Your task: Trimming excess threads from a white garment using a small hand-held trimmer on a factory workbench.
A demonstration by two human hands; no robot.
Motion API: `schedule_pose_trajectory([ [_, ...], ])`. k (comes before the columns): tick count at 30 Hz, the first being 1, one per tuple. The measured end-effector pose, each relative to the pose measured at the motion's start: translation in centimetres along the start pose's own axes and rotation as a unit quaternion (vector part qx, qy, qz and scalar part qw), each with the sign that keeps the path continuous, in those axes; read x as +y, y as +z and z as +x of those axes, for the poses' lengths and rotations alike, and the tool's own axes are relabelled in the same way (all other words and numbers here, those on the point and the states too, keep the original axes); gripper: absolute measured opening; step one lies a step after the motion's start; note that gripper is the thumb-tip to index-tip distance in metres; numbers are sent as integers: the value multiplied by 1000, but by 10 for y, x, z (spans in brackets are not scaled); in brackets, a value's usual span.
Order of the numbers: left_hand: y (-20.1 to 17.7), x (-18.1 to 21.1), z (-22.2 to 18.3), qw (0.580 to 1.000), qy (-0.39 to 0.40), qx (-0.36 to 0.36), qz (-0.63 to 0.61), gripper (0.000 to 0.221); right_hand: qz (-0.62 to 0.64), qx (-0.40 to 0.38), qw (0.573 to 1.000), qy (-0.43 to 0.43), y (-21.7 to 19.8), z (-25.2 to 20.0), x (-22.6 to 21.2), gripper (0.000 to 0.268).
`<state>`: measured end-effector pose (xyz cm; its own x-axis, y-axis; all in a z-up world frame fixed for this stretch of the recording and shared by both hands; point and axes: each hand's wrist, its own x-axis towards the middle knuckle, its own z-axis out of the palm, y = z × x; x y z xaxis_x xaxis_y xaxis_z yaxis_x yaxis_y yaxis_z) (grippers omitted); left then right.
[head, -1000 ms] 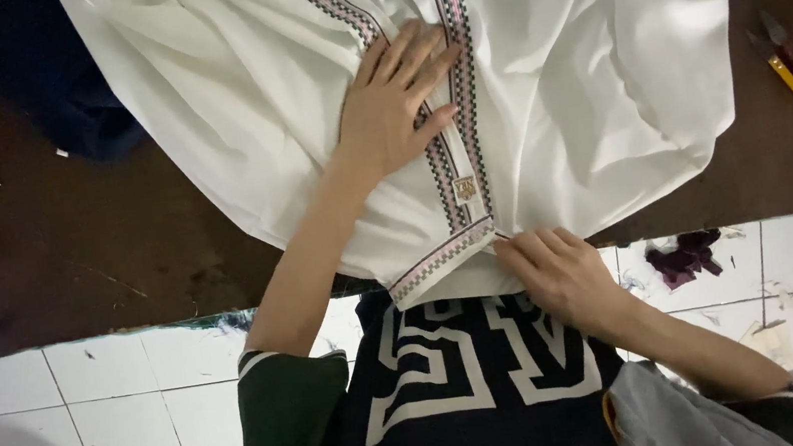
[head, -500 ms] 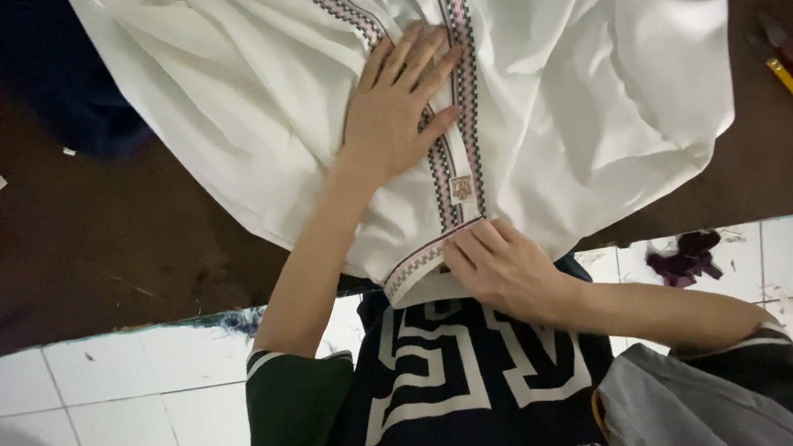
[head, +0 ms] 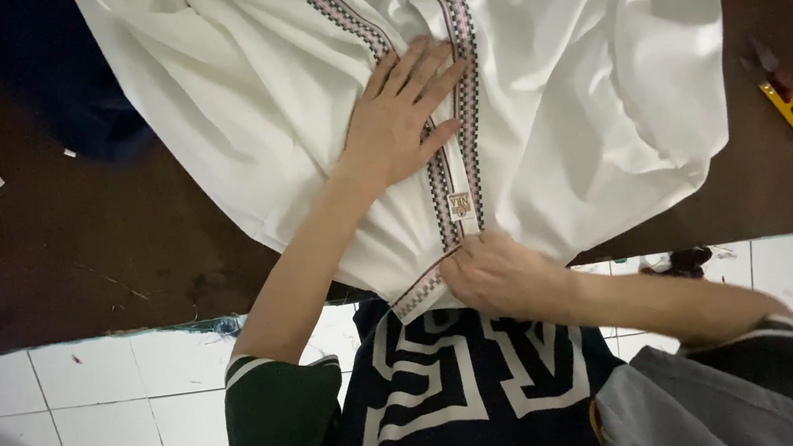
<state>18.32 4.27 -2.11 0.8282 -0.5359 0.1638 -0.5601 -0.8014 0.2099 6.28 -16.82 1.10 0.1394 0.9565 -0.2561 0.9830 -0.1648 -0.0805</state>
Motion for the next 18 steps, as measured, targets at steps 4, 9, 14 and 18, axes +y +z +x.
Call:
schedule_pose_trajectory([
  [4, -9, 5, 5, 991, -23, -133, -2, 64, 61, 134, 986, 76, 26, -9, -14, 16],
  [9, -26, 11, 10, 975, -42, -217, 6, 69, 131, 174, 973, 75, 15, -15, -9, 16],
  [14, 30, 3, -16, 997, -3, 78, 24, 69, 213, 326, 914, 108, 14, -17, -12, 25],
  [18, 19, 31, -57, 990, -59, 107, -74, 69, 230, 371, 887, 153, -10, -37, 24, 20],
])
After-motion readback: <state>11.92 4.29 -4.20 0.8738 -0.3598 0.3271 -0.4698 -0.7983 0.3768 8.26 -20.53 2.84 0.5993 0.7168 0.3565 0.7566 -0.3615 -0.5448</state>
